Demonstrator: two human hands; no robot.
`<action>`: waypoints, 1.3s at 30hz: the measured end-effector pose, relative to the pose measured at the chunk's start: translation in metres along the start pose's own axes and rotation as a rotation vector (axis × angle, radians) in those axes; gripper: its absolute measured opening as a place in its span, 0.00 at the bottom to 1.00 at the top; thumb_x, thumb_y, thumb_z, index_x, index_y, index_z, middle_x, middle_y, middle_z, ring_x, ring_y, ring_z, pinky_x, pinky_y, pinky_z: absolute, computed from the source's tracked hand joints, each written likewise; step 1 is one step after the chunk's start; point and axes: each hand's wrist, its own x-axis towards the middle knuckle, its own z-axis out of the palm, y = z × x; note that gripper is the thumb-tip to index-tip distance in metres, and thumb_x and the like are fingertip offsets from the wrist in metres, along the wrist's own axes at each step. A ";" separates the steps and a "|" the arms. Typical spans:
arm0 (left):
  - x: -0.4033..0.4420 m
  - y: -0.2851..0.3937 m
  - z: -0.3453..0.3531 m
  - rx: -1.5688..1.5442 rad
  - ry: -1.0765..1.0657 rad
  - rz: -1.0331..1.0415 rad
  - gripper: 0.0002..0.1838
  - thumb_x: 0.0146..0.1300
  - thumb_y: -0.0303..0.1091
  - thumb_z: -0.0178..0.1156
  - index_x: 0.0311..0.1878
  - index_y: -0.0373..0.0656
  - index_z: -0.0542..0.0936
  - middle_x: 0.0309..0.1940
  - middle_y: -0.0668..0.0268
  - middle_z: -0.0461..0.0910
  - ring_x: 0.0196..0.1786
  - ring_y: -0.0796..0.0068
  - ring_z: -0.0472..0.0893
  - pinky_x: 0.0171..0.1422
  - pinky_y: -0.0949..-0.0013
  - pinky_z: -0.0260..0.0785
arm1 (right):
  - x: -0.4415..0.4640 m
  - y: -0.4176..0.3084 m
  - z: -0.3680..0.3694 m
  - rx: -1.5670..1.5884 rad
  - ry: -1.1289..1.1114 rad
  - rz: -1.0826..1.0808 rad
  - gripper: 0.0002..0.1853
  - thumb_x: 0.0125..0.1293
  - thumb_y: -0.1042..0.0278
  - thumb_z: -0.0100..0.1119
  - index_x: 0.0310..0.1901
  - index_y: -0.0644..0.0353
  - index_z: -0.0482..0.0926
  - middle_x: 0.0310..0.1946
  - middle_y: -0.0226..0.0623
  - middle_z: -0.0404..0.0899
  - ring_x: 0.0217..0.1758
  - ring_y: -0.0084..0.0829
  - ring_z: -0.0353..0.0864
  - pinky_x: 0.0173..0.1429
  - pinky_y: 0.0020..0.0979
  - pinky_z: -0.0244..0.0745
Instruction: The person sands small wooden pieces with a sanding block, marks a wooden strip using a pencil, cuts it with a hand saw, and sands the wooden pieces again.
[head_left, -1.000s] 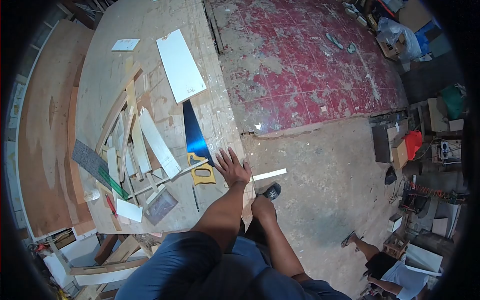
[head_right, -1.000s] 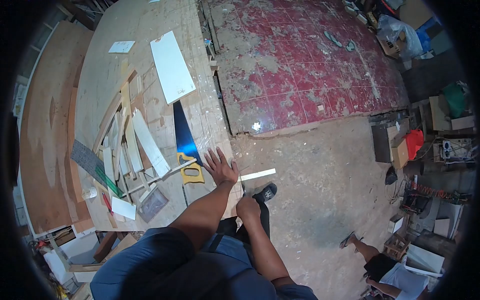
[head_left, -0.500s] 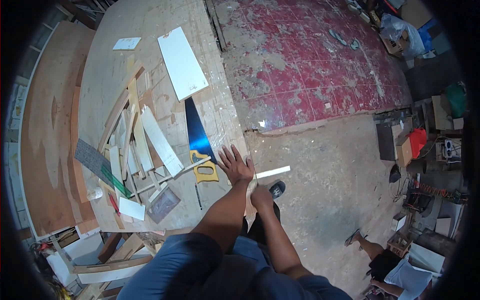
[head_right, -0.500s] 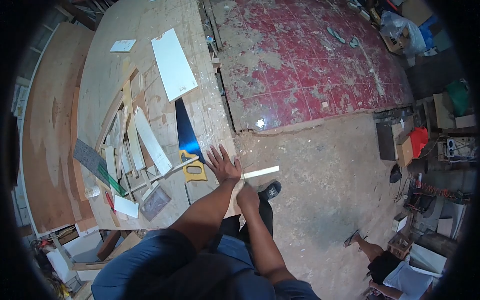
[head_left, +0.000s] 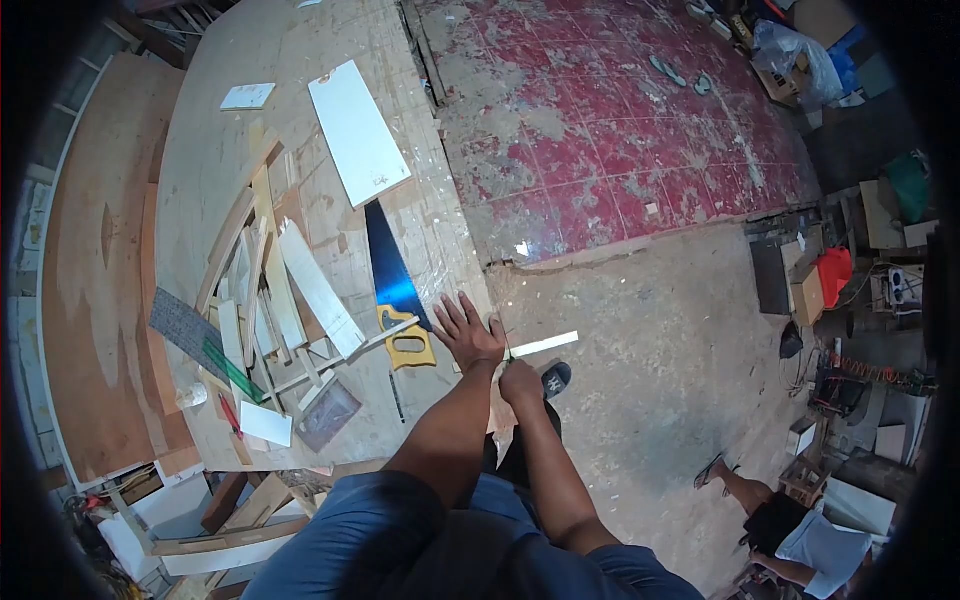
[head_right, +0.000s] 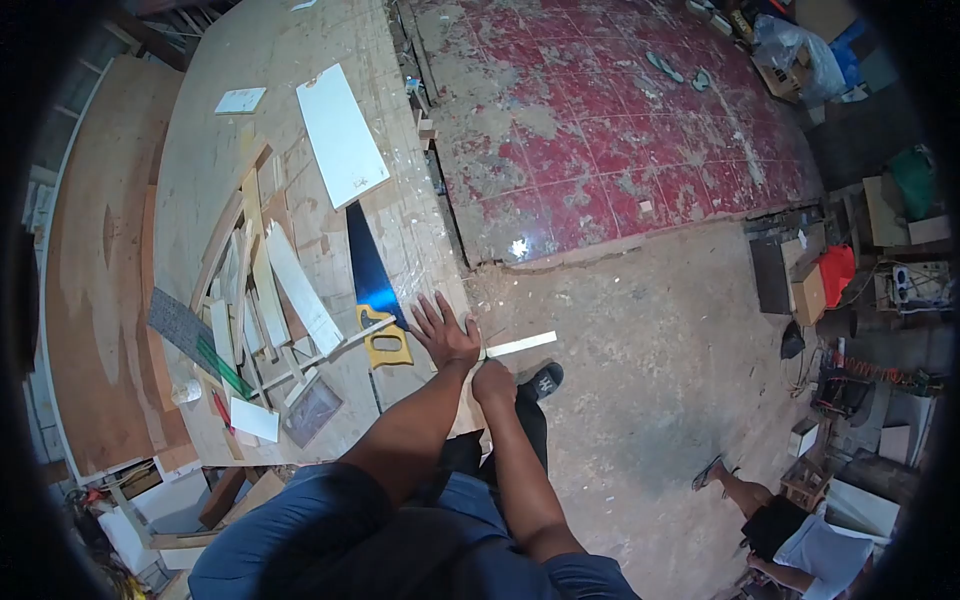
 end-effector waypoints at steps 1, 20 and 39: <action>-0.002 -0.002 0.001 -0.001 0.007 0.011 0.43 0.61 0.52 0.48 0.75 0.42 0.46 0.75 0.47 0.36 0.76 0.42 0.35 0.74 0.37 0.27 | -0.011 0.007 -0.002 -0.025 -0.060 -0.007 0.16 0.63 0.69 0.46 0.45 0.69 0.80 0.49 0.59 0.78 0.53 0.53 0.79 0.56 0.46 0.75; -0.001 0.000 -0.003 -0.017 -0.025 -0.005 0.44 0.61 0.52 0.49 0.75 0.41 0.46 0.75 0.47 0.35 0.76 0.41 0.34 0.75 0.38 0.25 | 0.000 0.017 0.020 0.021 -0.045 0.007 0.17 0.62 0.69 0.45 0.46 0.71 0.78 0.47 0.61 0.78 0.52 0.54 0.79 0.56 0.46 0.74; -0.002 -0.002 -0.003 0.004 -0.055 -0.023 0.44 0.61 0.53 0.48 0.75 0.43 0.45 0.76 0.48 0.34 0.77 0.43 0.34 0.75 0.38 0.25 | -0.039 0.014 -0.009 -0.040 -0.109 0.035 0.16 0.62 0.69 0.47 0.45 0.69 0.79 0.49 0.60 0.77 0.53 0.54 0.78 0.56 0.46 0.75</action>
